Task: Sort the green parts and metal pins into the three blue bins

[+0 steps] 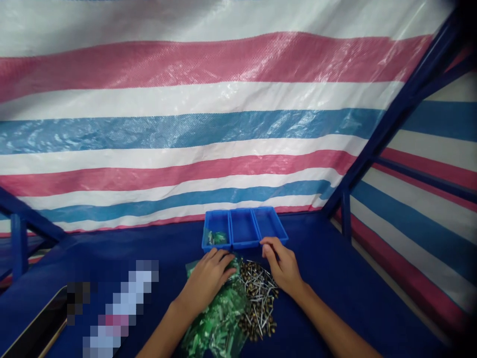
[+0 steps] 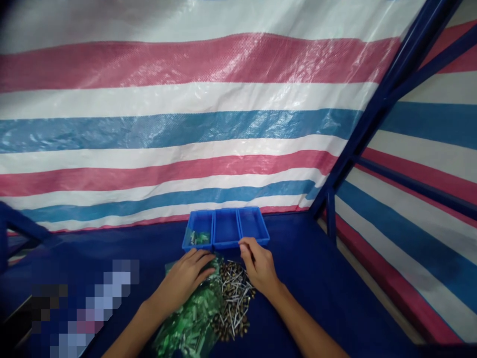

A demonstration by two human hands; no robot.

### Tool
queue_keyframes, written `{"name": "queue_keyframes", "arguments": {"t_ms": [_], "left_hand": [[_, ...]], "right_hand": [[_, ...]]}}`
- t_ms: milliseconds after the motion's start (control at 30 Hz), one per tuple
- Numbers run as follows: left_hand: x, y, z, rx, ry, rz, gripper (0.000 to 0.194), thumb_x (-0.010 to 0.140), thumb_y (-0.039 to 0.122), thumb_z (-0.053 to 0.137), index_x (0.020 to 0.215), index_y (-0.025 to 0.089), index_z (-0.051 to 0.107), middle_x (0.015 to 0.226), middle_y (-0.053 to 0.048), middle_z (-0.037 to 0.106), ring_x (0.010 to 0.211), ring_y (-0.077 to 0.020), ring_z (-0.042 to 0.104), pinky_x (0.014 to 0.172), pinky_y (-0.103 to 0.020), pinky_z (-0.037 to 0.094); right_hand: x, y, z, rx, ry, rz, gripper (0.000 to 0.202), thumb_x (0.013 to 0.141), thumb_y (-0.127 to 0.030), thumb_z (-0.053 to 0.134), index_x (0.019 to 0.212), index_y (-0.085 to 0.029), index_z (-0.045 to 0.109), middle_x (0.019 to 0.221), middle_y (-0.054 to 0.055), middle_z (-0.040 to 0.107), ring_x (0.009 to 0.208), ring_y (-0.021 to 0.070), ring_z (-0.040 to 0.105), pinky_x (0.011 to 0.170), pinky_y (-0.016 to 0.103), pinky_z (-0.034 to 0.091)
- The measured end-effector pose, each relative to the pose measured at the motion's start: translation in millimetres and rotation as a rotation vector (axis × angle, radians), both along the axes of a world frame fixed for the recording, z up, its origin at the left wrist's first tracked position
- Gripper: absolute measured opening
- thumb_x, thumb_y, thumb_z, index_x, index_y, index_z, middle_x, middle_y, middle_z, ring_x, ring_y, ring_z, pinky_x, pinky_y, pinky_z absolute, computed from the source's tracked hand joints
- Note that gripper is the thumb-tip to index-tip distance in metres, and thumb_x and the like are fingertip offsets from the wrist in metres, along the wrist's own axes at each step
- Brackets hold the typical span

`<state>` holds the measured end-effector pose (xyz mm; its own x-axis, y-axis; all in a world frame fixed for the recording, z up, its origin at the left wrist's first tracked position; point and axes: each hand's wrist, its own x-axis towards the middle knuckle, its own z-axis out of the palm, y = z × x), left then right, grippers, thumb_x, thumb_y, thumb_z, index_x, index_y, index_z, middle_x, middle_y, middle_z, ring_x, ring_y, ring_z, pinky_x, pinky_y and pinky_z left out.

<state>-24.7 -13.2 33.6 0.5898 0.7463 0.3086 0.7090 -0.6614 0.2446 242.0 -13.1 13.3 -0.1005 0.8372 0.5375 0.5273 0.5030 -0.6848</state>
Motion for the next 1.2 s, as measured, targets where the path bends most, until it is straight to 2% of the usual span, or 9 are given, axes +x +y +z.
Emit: {"name": "queue_keyframes", "arguments": {"t_ms": [267, 400, 533, 867, 1033, 1100, 1200], "left_hand": [[-2.1, 2.3, 1.3, -0.031, -0.015, -0.024, 0.028, 0.112, 0.033, 0.056, 0.135, 0.022, 0.068, 0.121, -0.008, 0.074, 0.113, -0.0273, 0.068, 0.103, -0.044, 0.055], [-1.2, 2.0, 1.0, -0.044, -0.026, -0.019, 0.029, 0.112, 0.036, 0.055, 0.133, 0.022, 0.069, 0.119, -0.008, 0.073, 0.113, -0.0266, 0.068, 0.103, -0.044, 0.056], [-0.1, 2.0, 1.7, -0.084, 0.044, -0.015, 0.032, 0.108, 0.04, 0.063, 0.131, 0.02, 0.07, 0.12, -0.009, 0.072, 0.115, -0.0294, 0.068, 0.101, -0.046, 0.057], [0.2, 2.6, 0.0, -0.084, 0.033, -0.054, 0.028, 0.107, 0.032, 0.065, 0.132, 0.021, 0.069, 0.131, -0.006, 0.075, 0.12, -0.0297, 0.066, 0.104, -0.046, 0.055], [-0.8, 2.6, -4.6, -0.095, -0.013, -0.042, 0.031, 0.107, 0.032, 0.065, 0.136, 0.023, 0.066, 0.128, -0.006, 0.076, 0.119, -0.0295, 0.066, 0.102, -0.045, 0.057], [-0.4, 2.5, -5.6, -0.093, -0.029, -0.05, 0.031, 0.108, 0.03, 0.064, 0.138, 0.024, 0.065, 0.128, -0.006, 0.077, 0.119, -0.0292, 0.067, 0.101, -0.045, 0.057], [1.3, 2.1, -5.1, -0.096, -0.057, -0.073, 0.031, 0.109, 0.026, 0.062, 0.14, 0.026, 0.065, 0.132, -0.005, 0.076, 0.118, -0.0283, 0.067, 0.101, -0.043, 0.057]], "right_hand": [[0.7, 0.9, -2.1, -0.026, 0.053, -0.009, 0.027, 0.114, -0.038, 0.044, 0.126, -0.024, 0.062, 0.082, 0.0, 0.069, 0.07, 0.0171, 0.07, 0.068, 0.026, 0.054], [0.6, 0.3, -1.5, -0.021, 0.045, -0.007, 0.027, 0.114, -0.038, 0.044, 0.126, -0.023, 0.063, 0.082, 0.0, 0.069, 0.07, 0.0169, 0.07, 0.068, 0.026, 0.054], [0.3, -0.3, -1.0, -0.009, 0.038, 0.006, 0.024, 0.113, -0.036, 0.045, 0.126, -0.024, 0.062, 0.082, -0.001, 0.068, 0.066, 0.0157, 0.068, 0.067, 0.025, 0.053], [-0.3, -0.1, 0.2, 0.005, 0.034, -0.008, 0.022, 0.112, -0.033, 0.047, 0.125, -0.024, 0.063, 0.08, -0.002, 0.069, 0.065, 0.0156, 0.069, 0.065, 0.025, 0.052], [-0.8, 0.2, 2.5, 0.018, -0.003, -0.002, 0.021, 0.112, -0.032, 0.048, 0.121, -0.024, 0.066, 0.08, -0.001, 0.069, 0.064, 0.0157, 0.068, 0.065, 0.026, 0.052], [-2.0, 1.1, 3.0, 0.033, -0.048, 0.041, 0.02, 0.111, -0.031, 0.052, 0.119, -0.024, 0.069, 0.086, 0.001, 0.073, 0.071, 0.017, 0.07, 0.071, 0.027, 0.054], [-4.7, 2.6, 3.5, 0.047, -0.166, 0.18, 0.019, 0.109, -0.029, 0.059, 0.121, -0.025, 0.072, 0.1, 0.005, 0.076, 0.086, 0.0198, 0.073, 0.08, 0.03, 0.057]]}}
